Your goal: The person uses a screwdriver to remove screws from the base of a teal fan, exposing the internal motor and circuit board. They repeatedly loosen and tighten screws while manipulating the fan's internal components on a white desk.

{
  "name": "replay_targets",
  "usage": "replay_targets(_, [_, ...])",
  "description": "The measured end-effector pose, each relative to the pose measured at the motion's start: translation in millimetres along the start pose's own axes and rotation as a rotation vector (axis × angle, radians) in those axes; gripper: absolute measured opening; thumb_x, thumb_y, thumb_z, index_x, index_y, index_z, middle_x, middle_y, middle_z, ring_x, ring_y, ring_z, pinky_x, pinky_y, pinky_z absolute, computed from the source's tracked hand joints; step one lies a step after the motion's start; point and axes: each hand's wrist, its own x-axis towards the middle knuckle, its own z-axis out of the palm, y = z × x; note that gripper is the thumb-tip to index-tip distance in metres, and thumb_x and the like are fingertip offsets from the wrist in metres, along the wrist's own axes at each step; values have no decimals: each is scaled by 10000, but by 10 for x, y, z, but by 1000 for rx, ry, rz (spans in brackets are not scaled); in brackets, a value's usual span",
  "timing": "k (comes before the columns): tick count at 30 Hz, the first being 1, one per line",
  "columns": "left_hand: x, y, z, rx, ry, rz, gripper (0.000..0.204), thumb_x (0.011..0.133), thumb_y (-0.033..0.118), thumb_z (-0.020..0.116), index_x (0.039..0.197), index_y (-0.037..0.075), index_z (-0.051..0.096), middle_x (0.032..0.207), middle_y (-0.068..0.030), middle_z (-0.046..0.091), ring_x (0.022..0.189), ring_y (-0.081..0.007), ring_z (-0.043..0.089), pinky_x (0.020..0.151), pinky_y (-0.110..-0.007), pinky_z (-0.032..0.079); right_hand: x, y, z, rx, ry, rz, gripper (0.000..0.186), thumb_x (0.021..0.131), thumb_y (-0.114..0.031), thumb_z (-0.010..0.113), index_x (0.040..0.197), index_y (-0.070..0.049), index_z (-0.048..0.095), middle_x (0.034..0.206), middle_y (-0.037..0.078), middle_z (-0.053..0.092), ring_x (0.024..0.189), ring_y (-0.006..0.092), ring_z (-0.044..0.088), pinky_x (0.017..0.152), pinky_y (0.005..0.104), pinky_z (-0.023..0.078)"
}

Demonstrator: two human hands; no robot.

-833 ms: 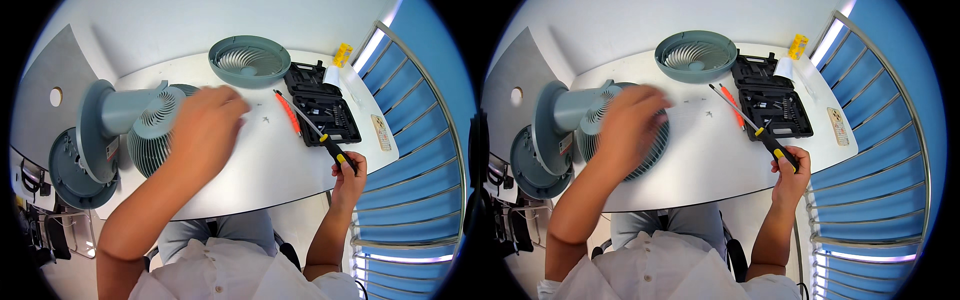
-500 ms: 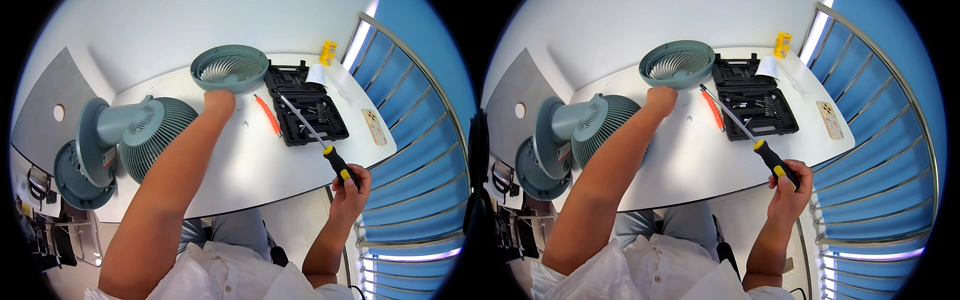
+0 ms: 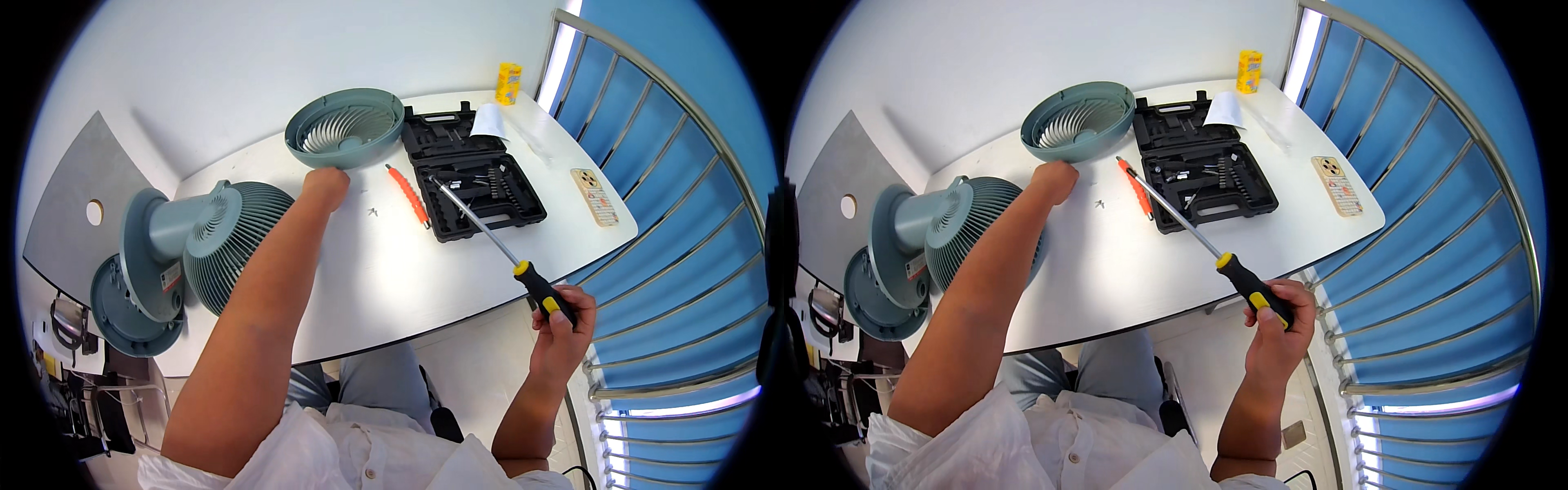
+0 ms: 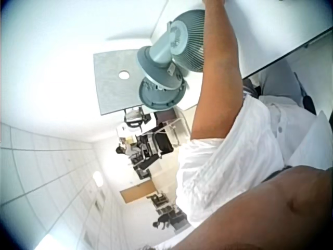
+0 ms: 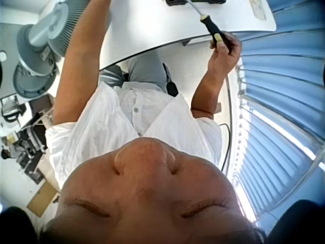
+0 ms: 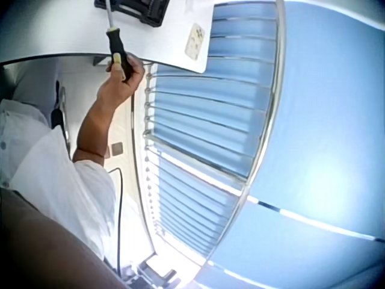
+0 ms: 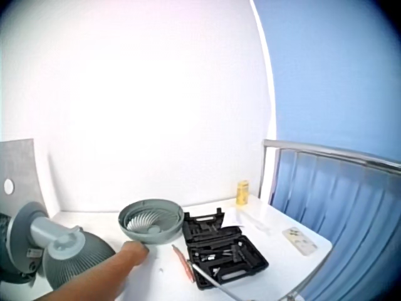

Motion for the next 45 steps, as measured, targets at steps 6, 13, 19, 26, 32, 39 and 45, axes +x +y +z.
replay_targets(6, [-590,145,-596,-416,341,489,108,818,33,633,914,81,623,938,-105,667,850,-338,648,701,-439,505,-116,-2,64,-95,-102,22,300,738,57,571,1030,-11,570,1022,119,591,699,167,618,610,260,526])
replay_targets(13, [-2437,-326,-885,-680,406,600,147,835,41,656,930,92,556,894,-82,593,836,-338,602,711,-441,478,-259,86,429,-30,-423,13,235,756,3,633,984,5,577,951,154,608,639,165,625,540,246,535])
replay_targets(19, [-3103,-755,-737,-621,445,507,166,827,63,667,891,92,516,827,-73,541,775,-327,580,673,-433,470,-416,164,864,-73,-645,-32,260,738,-81,698,953,18,590,941,181,620,586,142,613,514,226,524])
replay_targets(26, [-3426,-1046,-603,-453,431,474,219,759,47,709,900,93,549,902,-40,603,817,-271,625,699,-402,488,-528,128,1138,-258,-736,-69,288,709,-181,734,910,-12,616,920,173,631,752,181,615,666,279,512])
replay_targets(32, [-3513,-1221,-497,-405,435,452,216,755,59,713,897,93,554,859,-40,575,796,-264,617,682,-405,480,-619,91,1300,-274,-746,-29,289,706,-193,728,915,-27,616,919,170,637,752,175,608,675,277,503])
replay_targets(39, [-3601,-1366,-389,-540,432,439,143,812,87,672,868,70,542,829,-57,568,795,-266,620,683,-409,485,-699,155,1486,-248,-764,-54,292,706,-186,730,919,-25,611,916,169,634,755,173,608,686,266,508])
replay_targets(45, [-3662,-1471,-347,-587,434,443,159,811,77,682,899,77,549,855,-68,576,788,-302,603,686,-430,483,-737,166,1582,-270,-791,-73,286,708,-181,727,913,-21,607,909,172,631,759,181,614,689,276,515])
